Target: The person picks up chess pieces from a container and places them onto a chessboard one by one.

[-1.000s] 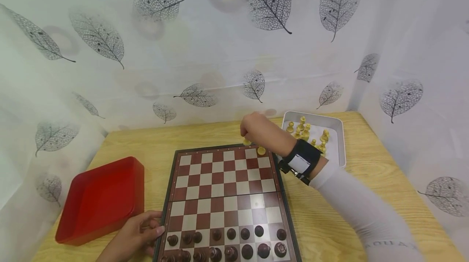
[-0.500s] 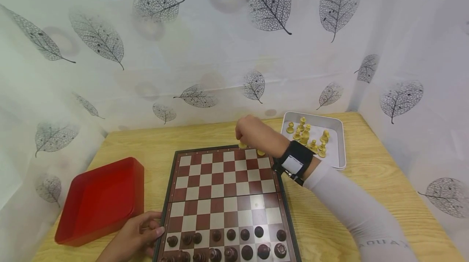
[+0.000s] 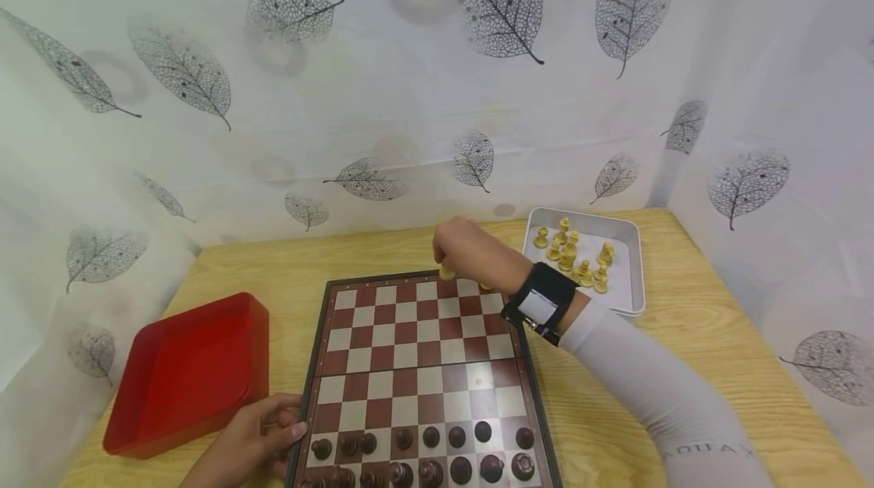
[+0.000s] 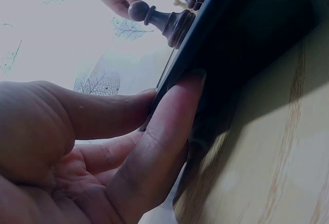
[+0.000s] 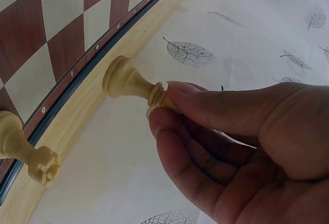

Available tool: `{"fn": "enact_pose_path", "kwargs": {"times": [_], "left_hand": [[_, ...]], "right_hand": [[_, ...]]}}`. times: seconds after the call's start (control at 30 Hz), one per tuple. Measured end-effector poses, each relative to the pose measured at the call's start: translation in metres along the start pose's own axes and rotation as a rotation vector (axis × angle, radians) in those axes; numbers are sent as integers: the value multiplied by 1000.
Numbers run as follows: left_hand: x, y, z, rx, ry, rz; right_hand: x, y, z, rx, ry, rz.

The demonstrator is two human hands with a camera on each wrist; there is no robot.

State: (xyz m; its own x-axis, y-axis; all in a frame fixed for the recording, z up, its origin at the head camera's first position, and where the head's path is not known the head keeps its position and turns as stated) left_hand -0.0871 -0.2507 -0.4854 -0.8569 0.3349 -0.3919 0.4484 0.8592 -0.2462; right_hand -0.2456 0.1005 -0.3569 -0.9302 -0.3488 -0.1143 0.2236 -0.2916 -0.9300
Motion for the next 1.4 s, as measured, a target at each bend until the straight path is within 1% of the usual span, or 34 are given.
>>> {"fn": "enact_pose_path", "kwargs": {"times": [0.2,0.47,0.67,0.83,1.03,1.17,1.4], "left_hand": [[-1,-1,0,9,13,0],[1,0,0,16,-8,-15],[2,1,1,19,-21,-23],[3,1,3,10,-23,-21],[4,1,4,11,-24,-15],[4,1,4,24,-29,-15],[3,1,1,37,-32,-18]], "right_hand": [[2,4,2,25,-14,17],[5,11,3,10,-33,37],[6,16,2,-5,-14,55],[7,20,1,-5,-12,55],[8,26,-1,-29,-32,60],[9,30,-2,-25,-24,69],[11,35,-2,-38,-34,55]]}}
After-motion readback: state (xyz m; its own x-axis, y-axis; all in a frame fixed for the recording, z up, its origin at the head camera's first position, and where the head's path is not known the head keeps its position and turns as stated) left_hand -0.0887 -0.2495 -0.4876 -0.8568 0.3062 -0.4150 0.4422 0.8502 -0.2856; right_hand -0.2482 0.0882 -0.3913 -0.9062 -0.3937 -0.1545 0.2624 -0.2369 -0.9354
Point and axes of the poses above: each hand's wrist, its own x-axis towards the middle knuckle, its own y-axis out of the palm, z = x × y, the point moved 3 cm from there along x, towards the middle knuckle, and after that the axes turned 10 degrees about y, right-handed, at the moved point
